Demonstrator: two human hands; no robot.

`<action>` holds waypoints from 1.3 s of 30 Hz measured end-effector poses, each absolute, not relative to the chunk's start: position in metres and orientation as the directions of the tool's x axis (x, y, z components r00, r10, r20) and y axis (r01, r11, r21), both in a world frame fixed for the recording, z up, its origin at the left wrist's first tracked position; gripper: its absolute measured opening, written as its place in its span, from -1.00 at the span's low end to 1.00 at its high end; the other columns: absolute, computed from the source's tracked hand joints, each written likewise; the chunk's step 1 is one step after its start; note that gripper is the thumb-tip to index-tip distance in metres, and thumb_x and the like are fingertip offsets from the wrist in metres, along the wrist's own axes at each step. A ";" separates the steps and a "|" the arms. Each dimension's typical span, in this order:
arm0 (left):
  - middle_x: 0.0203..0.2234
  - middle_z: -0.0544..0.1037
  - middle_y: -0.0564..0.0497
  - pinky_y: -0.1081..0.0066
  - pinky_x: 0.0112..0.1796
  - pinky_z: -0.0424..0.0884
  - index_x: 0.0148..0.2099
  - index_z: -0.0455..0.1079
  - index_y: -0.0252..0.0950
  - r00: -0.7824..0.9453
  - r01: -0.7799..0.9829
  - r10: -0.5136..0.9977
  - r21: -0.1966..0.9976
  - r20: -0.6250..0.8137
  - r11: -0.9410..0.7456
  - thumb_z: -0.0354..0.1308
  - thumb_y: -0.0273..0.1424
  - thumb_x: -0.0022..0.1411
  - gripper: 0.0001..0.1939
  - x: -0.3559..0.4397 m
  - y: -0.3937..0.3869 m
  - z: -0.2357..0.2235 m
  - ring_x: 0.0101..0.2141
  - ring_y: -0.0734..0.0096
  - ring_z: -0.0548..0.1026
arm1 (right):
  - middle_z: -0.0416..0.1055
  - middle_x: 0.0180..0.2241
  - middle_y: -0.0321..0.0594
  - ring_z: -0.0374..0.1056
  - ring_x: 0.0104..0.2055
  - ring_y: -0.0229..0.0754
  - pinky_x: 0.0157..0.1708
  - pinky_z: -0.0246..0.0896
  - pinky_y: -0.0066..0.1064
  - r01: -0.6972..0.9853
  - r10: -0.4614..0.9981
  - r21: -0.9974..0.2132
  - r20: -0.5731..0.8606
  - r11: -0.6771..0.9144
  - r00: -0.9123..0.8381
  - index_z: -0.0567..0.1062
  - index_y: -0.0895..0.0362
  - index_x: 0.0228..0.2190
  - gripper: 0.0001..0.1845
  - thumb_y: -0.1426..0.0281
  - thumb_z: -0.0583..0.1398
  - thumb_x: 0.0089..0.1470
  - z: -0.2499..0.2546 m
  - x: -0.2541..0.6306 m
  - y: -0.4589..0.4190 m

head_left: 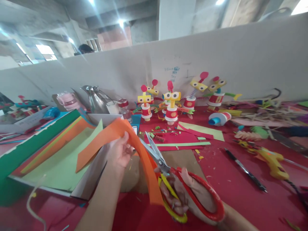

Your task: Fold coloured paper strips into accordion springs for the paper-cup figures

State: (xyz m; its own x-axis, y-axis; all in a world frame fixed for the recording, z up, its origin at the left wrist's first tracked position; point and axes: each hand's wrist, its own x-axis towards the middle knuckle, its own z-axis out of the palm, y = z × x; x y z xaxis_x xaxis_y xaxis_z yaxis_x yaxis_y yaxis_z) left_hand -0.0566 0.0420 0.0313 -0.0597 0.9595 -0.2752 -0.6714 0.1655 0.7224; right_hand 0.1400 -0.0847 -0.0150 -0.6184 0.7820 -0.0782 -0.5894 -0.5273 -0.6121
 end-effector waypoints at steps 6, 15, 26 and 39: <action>-0.68 0.40 0.24 0.69 -0.61 0.24 -0.46 0.42 -0.16 -0.456 -0.586 0.802 0.548 0.387 -0.597 0.27 -0.49 0.06 -0.87 -0.089 0.032 0.064 -0.67 0.72 0.29 | 0.25 -0.40 -0.24 0.06 -0.54 -0.38 -0.62 -0.18 -0.52 -0.596 0.821 -0.666 -0.043 -0.448 -0.569 0.33 0.08 -0.04 -0.44 -0.04 0.06 0.07 -0.009 0.143 -0.085; -0.12 0.55 -0.01 0.31 -0.17 0.44 -0.39 0.58 -0.15 0.186 -0.079 0.936 0.954 0.299 -0.289 0.15 -0.65 -0.12 -0.68 -0.032 -0.006 0.032 -0.12 0.15 0.47 | 0.37 -0.41 -0.19 0.19 -0.56 -0.34 -0.56 0.09 -0.44 -0.499 0.950 -0.847 -0.019 -0.181 -0.313 0.43 0.18 -0.30 -0.66 0.15 0.20 0.03 -0.017 0.139 -0.082; -0.11 0.55 -0.02 0.29 -0.20 0.40 -0.53 0.52 -0.18 0.191 -0.115 0.934 0.952 0.303 -0.285 0.10 -0.61 -0.09 -0.75 -0.024 -0.007 0.023 -0.07 0.09 0.44 | 0.34 -0.49 -0.33 0.29 -0.50 -0.32 -0.54 0.16 -0.50 -0.298 0.995 -0.951 -0.092 -0.079 0.029 0.36 0.14 -0.29 -0.69 0.23 0.27 -0.01 -0.020 0.147 -0.072; -0.61 0.34 0.01 0.45 -0.36 0.24 -0.64 0.36 -0.22 0.160 0.245 0.909 0.877 0.385 -0.414 0.25 -0.41 0.02 -0.76 -0.011 -0.035 0.030 -0.52 0.42 0.29 | 0.19 -0.72 -0.47 0.07 -0.72 -0.40 -0.73 -0.01 -0.55 -0.273 0.986 -0.954 -0.148 -0.122 0.077 0.36 0.13 -0.32 -0.70 0.27 0.30 -0.08 -0.019 0.147 -0.074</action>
State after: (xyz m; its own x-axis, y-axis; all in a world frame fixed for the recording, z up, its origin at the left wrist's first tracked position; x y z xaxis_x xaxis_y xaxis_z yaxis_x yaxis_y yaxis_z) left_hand -0.0114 -0.0353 0.0297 0.1604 0.9090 0.3846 0.2453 -0.4142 0.8765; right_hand 0.1475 -0.0741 -0.0195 0.0769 0.9860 -0.1483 -0.2732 -0.1222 -0.9542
